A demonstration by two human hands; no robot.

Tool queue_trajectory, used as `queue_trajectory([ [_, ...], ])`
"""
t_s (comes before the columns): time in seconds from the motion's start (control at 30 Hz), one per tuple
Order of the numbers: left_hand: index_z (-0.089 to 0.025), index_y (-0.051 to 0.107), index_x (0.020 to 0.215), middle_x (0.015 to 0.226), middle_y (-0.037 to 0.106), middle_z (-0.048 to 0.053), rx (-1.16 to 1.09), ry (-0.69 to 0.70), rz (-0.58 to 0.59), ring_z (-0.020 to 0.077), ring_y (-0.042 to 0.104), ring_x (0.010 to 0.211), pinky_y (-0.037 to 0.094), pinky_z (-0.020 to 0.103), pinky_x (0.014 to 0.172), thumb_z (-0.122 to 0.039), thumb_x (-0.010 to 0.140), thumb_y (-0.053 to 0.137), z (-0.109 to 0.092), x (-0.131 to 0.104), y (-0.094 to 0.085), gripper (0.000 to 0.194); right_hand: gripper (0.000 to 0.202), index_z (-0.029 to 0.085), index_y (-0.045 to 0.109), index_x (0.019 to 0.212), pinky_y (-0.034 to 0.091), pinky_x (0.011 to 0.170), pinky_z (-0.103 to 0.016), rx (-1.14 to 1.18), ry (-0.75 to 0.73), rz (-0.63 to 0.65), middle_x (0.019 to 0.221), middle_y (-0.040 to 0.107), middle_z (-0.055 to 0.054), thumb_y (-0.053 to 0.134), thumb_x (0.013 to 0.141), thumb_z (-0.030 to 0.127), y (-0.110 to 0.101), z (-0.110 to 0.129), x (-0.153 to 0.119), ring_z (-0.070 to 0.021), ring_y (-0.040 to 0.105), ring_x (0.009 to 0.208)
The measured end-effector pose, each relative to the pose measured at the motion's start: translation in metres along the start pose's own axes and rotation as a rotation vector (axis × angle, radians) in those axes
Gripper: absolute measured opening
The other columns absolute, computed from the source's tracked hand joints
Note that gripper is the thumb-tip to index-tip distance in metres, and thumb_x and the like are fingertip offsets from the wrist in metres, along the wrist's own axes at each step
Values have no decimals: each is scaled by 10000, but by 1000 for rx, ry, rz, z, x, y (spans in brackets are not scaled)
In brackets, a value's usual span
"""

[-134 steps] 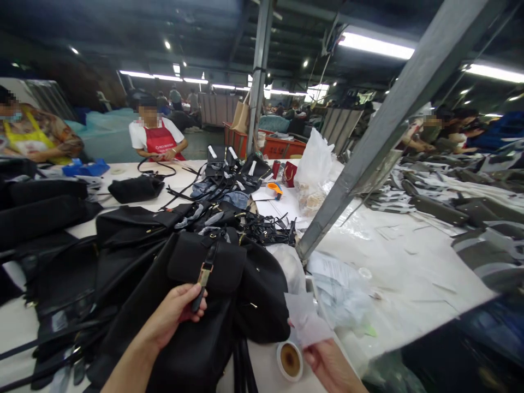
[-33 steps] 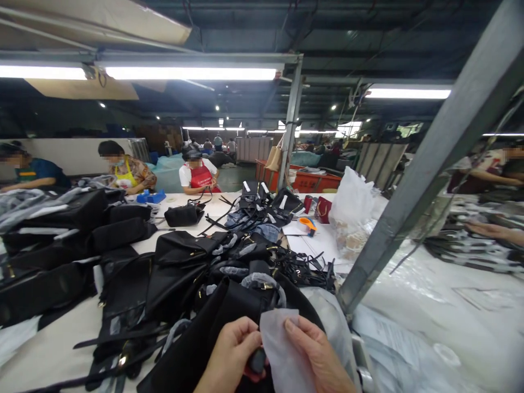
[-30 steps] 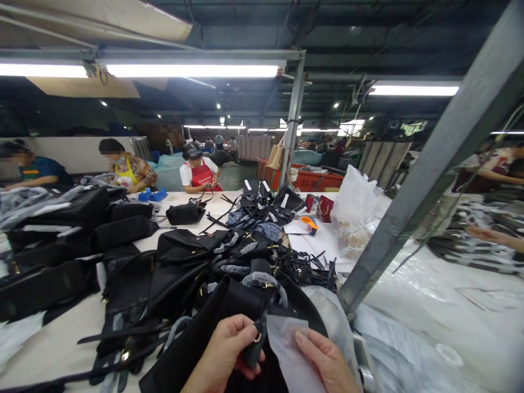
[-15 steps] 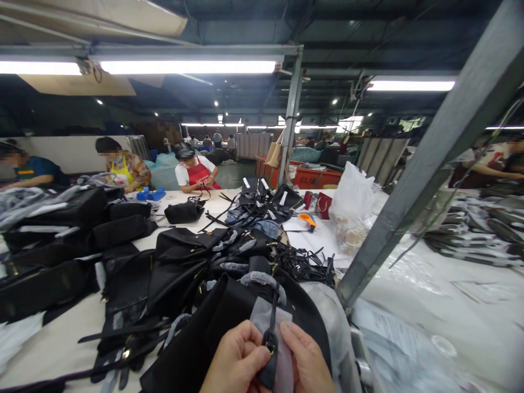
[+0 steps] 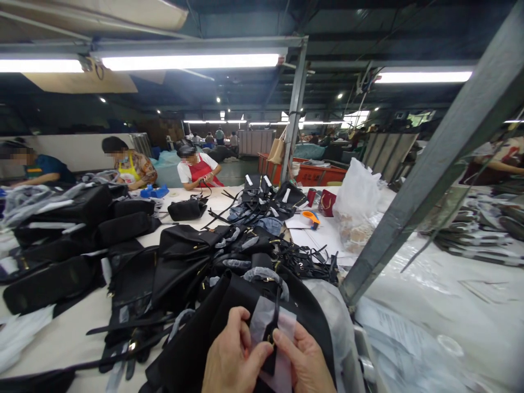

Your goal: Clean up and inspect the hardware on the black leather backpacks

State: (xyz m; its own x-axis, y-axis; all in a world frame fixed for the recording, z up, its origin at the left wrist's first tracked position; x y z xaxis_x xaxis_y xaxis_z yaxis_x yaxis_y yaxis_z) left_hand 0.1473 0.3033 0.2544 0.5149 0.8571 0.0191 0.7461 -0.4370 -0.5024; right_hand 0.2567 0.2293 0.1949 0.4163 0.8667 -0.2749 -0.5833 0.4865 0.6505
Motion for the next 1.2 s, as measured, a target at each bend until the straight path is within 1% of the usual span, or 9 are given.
queue_trajectory([
  [0.1,-166,590,993,775,613,14,-178,-21,68,156,558,665,425,246,601,-413,766,639,8,-1,4,339,447,206,726,950,547,764,-401,17,32,-14,822,773,-56,884,564,366,-3,-4,-1,-274,712,818],
  [0.2,-143,593,786,686,577,14,-482,-145,311,144,540,619,404,231,531,-596,737,635,25,-5,33,457,465,199,718,958,548,752,-399,16,27,-32,802,769,-55,888,556,362,-9,-8,-2,-276,712,805],
  [0.27,-138,581,777,650,559,-4,-643,-221,376,123,530,565,406,221,497,-637,630,722,34,-9,47,539,453,197,713,970,544,759,-377,-12,13,-41,802,768,-52,877,581,362,-12,-11,-1,-260,710,793],
  [0.37,-139,583,830,642,587,-9,-725,-301,357,104,530,489,418,207,433,-595,554,799,42,-12,58,575,465,196,697,992,541,739,-355,-58,-17,-60,828,766,-54,868,596,370,-17,-13,-1,-242,702,764],
  [0.5,-150,557,787,595,587,-25,-691,-350,299,92,526,414,451,210,398,-472,602,797,45,-17,62,443,473,175,689,991,531,728,-330,-108,-10,-24,804,751,-53,857,609,398,-14,-10,-1,-228,689,765],
  [0.73,-182,530,773,608,563,-48,-708,-252,192,59,471,423,393,154,376,-363,652,759,55,-17,51,316,375,165,710,821,453,550,-216,-261,15,-38,632,670,7,815,646,480,-10,7,4,-133,582,574],
  [0.97,-163,556,843,589,590,-37,-747,-278,236,61,461,358,399,177,354,-499,658,748,58,-19,55,429,450,157,723,798,469,531,-221,-283,82,-44,628,672,-11,793,632,569,-20,-6,2,-108,535,535],
  [1.07,-163,561,814,540,577,-39,-741,-300,241,60,448,330,385,175,343,-565,630,755,59,-20,58,483,427,162,701,790,449,520,-211,-314,53,-47,641,671,-5,773,663,563,-17,1,2,-106,535,533],
  [1.2,-170,556,773,450,546,-38,-688,-301,228,72,446,325,335,172,345,-648,628,718,65,-20,56,525,397,174,647,740,385,474,-186,-353,-29,-79,571,618,41,840,597,490,-10,15,5,-91,503,486],
])
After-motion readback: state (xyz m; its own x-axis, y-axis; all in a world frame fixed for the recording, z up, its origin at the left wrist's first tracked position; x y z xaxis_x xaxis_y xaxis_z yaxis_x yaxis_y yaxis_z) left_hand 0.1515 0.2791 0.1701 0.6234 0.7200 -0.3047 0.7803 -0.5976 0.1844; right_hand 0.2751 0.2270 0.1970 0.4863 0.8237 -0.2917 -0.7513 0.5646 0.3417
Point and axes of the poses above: each hand's wrist, its own x-axis towards the middle knuckle, its own y-axis out of the palm, z = x × y, the point moved 9 cm from there along x, towards the middle knuckle
